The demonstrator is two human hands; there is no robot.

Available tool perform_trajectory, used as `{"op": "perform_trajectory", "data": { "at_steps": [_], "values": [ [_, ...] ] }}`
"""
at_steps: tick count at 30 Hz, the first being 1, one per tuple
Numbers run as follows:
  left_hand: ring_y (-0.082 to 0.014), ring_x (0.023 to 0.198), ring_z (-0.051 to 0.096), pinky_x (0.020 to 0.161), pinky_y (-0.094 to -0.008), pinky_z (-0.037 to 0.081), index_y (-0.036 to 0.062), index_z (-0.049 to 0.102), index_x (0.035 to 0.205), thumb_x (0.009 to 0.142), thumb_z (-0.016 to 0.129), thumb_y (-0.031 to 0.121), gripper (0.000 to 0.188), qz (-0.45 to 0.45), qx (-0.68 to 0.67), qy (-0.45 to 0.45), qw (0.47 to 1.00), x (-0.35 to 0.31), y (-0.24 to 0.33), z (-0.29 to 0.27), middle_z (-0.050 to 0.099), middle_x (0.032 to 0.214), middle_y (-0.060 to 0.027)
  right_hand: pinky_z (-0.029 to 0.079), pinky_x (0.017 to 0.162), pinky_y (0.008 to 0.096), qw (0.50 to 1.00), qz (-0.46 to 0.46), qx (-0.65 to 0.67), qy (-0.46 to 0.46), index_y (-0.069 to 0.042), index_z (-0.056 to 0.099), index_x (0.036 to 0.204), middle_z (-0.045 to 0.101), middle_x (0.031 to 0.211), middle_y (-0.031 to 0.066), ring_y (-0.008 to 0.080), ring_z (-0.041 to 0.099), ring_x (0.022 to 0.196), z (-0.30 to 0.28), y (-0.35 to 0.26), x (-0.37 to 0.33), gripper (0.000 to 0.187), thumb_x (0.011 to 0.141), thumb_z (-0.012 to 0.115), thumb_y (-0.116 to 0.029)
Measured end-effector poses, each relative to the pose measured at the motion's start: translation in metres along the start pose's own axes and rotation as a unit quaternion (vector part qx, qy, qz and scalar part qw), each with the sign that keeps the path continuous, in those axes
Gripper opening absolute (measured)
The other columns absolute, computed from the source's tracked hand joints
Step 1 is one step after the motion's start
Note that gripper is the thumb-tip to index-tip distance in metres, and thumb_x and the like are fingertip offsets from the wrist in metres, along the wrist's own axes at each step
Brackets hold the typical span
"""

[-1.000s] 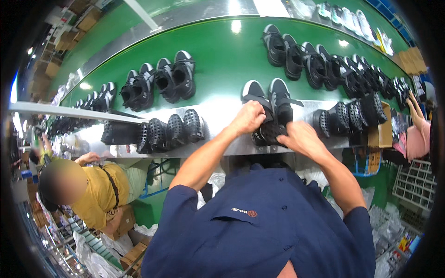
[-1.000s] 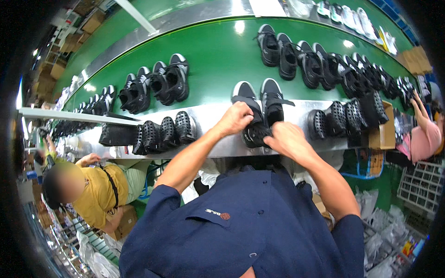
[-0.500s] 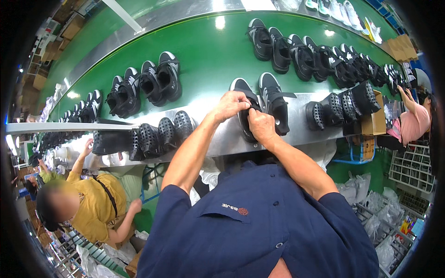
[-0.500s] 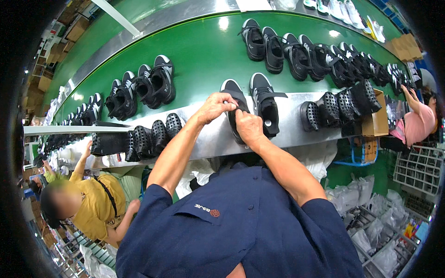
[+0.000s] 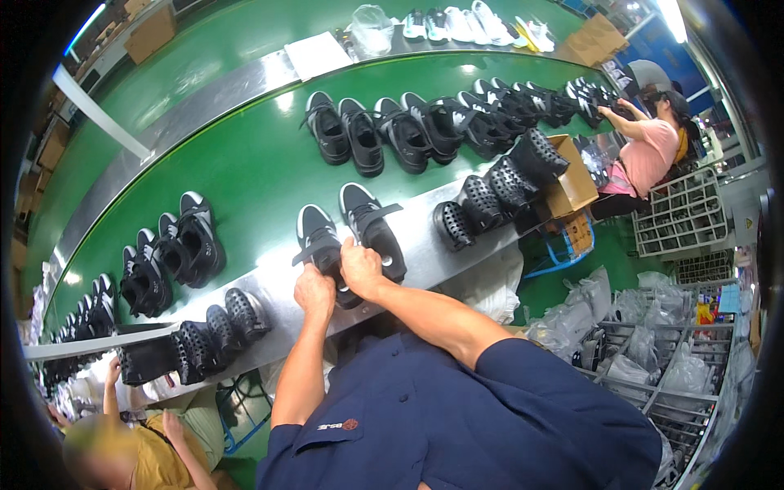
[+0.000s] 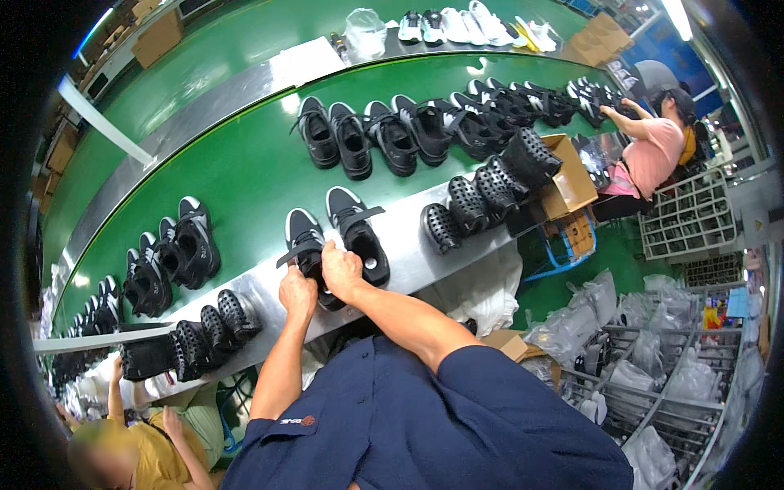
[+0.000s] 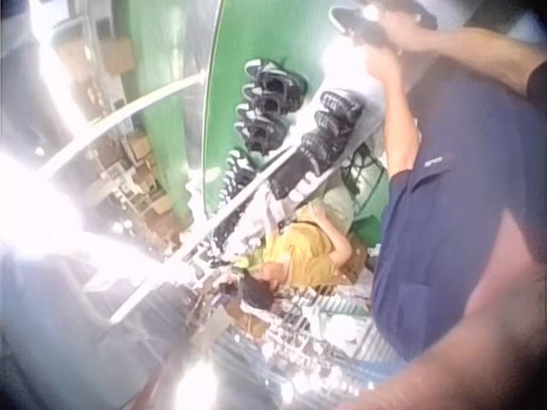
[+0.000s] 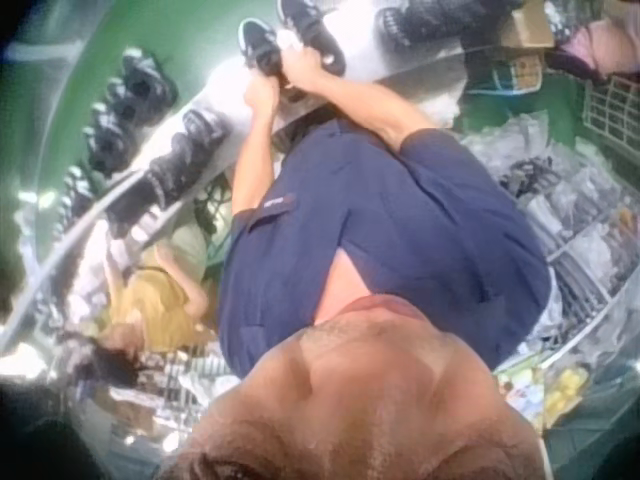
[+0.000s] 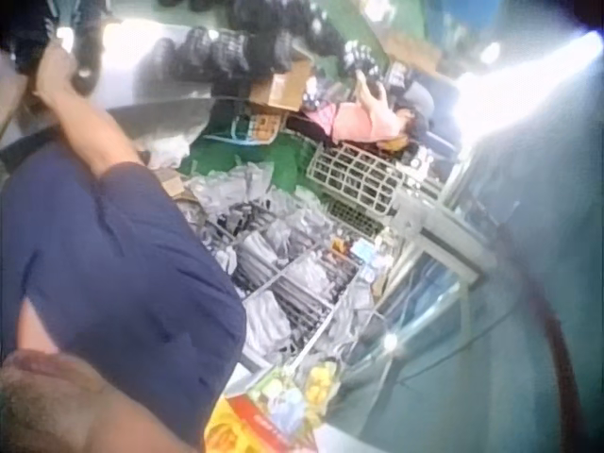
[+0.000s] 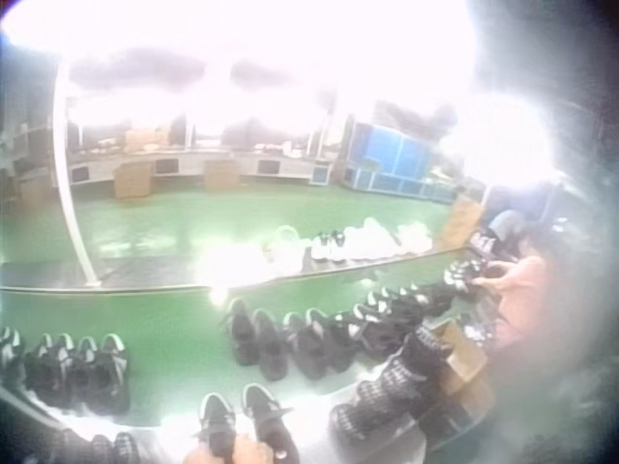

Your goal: The person inserts plastic shoe trees into shoes by hand and places the shoes onto the conveyor line.

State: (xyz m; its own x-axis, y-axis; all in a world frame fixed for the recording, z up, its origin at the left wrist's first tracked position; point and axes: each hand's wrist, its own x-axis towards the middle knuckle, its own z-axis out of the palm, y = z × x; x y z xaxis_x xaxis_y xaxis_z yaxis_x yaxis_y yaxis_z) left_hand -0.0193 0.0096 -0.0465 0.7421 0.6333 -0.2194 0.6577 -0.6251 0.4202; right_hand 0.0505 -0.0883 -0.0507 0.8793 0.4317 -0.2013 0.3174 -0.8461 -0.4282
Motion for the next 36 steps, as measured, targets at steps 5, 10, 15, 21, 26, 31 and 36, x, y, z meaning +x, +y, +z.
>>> {"op": "perform_trajectory", "data": {
  "at_steps": [5,10,15,21,26,31,36],
  "values": [
    [-0.0444,0.09,0.067,0.081,-0.0508,0.052,0.0023,0.057,0.123,0.08,0.063,0.017,0.045,0.001,0.006,-0.064,0.998,0.001,0.006,-0.008,0.069,0.092,-0.0261,0.058,0.073,0.0478,1.0,0.011,0.009,-0.008,0.004,0.056,0.101,0.069,0.083,0.0269,0.0412,0.071,0.081,-0.007,0.002,-0.005,0.025,0.08,0.064,-0.009],
    [-0.038,0.092,0.058,0.08,-0.0488,0.048,0.0075,0.064,0.107,0.074,0.057,-0.006,0.037,0.192,-0.006,0.147,0.97,-0.029,-0.016,-0.021,0.058,0.096,-0.0177,0.055,0.083,0.0477,0.978,-0.039,0.081,-0.188,0.01,0.067,0.088,0.067,0.089,0.0319,0.0452,0.068,0.093,-0.016,-0.01,-0.035,0.028,0.077,0.062,-0.015],
    [-0.0348,0.085,0.055,0.073,-0.0432,0.045,0.0095,0.066,0.09,0.062,0.063,-0.002,0.03,0.333,-0.003,0.126,0.934,-0.021,-0.024,-0.031,0.055,0.087,-0.0142,0.053,0.042,0.0356,0.866,0.161,0.384,-0.276,0.01,0.066,0.081,0.068,0.065,0.0191,0.0233,0.067,0.049,-0.005,-0.003,-0.044,0.026,0.08,0.065,-0.016],
    [-0.0297,0.087,0.055,0.072,-0.0419,0.043,0.013,0.064,0.088,0.074,0.061,0.015,0.014,0.416,0.046,0.094,0.903,-0.031,-0.018,-0.038,0.052,0.086,-0.0104,0.056,0.048,0.0301,0.88,0.118,0.353,-0.294,0.008,0.064,0.079,0.066,0.067,0.0128,0.019,0.066,0.054,-0.05,-0.019,-0.057,0.019,0.083,0.068,-0.009],
    [-0.036,0.096,0.055,0.083,-0.0446,0.045,0.0095,0.064,0.097,0.07,0.068,0.017,0.028,0.361,0.024,0.018,0.932,-0.035,-0.032,-0.04,0.055,0.096,-0.0142,0.056,0.047,0.0291,0.856,0.141,0.408,-0.285,0.008,0.063,0.08,0.067,0.071,0.0152,0.0205,0.067,0.055,-0.021,-0.009,-0.057,0.015,0.084,0.067,-0.006],
    [-0.0455,0.116,0.056,0.081,-0.0598,0.055,0.0069,0.038,0.144,0.08,0.075,0.033,0.079,-0.276,-0.306,-0.192,0.891,-0.07,-0.048,-0.079,0.051,0.133,-0.026,0.058,0.05,0.0297,0.832,0.2,0.446,-0.262,0.009,0.062,0.094,0.067,0.081,0.0159,0.0218,0.068,0.06,-0.009,-0.013,-0.072,0.014,0.087,0.065,-0.002],
    [-0.0315,0.096,0.065,0.057,-0.0397,0.065,0.0081,0.032,0.148,0.078,0.053,-0.011,0.075,-0.353,-0.549,-0.136,0.745,-0.088,-0.067,-0.041,0.054,0.125,-0.0223,0.057,0.051,0.0295,0.788,0.132,0.406,-0.443,0.008,0.062,0.091,0.068,0.076,0.0147,0.0201,0.067,0.059,-0.017,-0.008,-0.082,0.017,0.09,0.066,-0.009]
  ]
}}
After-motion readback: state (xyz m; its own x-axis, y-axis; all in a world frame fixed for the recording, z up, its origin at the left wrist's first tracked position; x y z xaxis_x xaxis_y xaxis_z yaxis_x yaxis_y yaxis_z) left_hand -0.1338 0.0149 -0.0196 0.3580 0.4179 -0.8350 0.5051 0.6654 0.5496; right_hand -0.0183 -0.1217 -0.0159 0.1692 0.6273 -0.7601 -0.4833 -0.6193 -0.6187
